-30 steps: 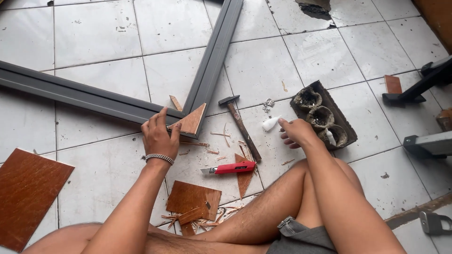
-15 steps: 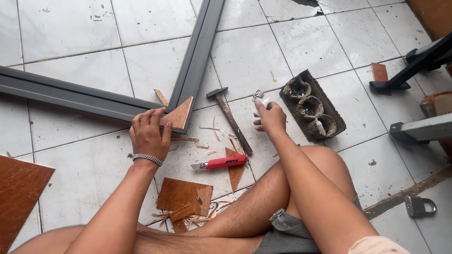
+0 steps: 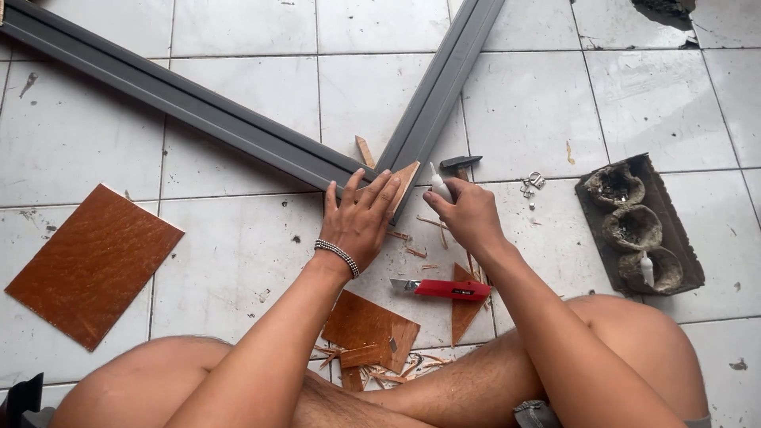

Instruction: Reinforcing the corners of a picture frame by gluing and attaching wooden corner blocks.

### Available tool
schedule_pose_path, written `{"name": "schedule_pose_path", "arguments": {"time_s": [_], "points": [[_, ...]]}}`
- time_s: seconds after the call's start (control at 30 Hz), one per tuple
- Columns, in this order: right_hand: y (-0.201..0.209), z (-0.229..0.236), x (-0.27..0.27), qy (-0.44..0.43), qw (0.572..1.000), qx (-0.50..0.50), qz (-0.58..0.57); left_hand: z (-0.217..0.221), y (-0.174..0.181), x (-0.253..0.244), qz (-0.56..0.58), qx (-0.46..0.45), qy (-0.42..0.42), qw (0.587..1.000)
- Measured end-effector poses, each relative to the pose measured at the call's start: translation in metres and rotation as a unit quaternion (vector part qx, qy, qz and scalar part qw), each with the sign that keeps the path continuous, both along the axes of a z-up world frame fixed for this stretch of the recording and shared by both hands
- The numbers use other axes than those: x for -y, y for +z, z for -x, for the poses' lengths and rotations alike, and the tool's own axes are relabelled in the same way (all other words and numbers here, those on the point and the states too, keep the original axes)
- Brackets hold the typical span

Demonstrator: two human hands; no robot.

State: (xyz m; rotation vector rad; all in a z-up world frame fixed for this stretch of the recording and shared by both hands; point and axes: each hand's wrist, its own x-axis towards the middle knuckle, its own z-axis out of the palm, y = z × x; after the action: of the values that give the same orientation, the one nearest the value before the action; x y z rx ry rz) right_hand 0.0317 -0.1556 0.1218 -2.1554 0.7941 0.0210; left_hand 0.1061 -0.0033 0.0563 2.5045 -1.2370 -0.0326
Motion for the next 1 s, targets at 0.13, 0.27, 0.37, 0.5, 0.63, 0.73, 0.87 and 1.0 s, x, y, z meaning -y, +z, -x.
{"name": "schedule_pose_path", "arguments": {"time_s": [0.13, 0.27, 0.37, 0.5, 0.63, 0.73, 0.87, 1.0], "points": [[-0.002, -0.005, 0.002, 0.009, 1.000, -0.010, 0.028, -0.004, -0.006, 0.002, -0.035, 0.006, 0.000, 0.999], [-0.005, -0.007, 0.003, 0.003, 0.998, -0.035, 0.044, -0.005, -0.009, 0.004, -0.067, -0.015, -0.008, 0.998], [-0.002, -0.009, 0.002, 0.006, 0.998, -0.041, 0.050, -0.006, -0.006, 0.005, -0.076, -0.023, -0.004, 0.997], [-0.006, -0.008, 0.002, 0.026, 0.996, -0.039, 0.070, -0.004, -0.001, 0.006, -0.090, -0.033, 0.004, 0.995], [-0.007, -0.010, 0.001, 0.027, 0.996, -0.036, 0.080, -0.002, 0.006, 0.008, -0.094, -0.028, 0.005, 0.995], [-0.008, -0.013, 0.001, 0.027, 0.995, -0.026, 0.088, -0.003, 0.009, 0.010, -0.106, -0.032, 0.006, 0.994], [-0.013, -0.014, 0.001, 0.040, 0.992, -0.007, 0.118, -0.002, 0.012, 0.010, -0.118, -0.037, 0.006, 0.992], [-0.010, -0.016, 0.000, 0.047, 0.990, -0.006, 0.131, -0.002, 0.016, 0.011, -0.126, -0.040, 0.008, 0.991]]}}
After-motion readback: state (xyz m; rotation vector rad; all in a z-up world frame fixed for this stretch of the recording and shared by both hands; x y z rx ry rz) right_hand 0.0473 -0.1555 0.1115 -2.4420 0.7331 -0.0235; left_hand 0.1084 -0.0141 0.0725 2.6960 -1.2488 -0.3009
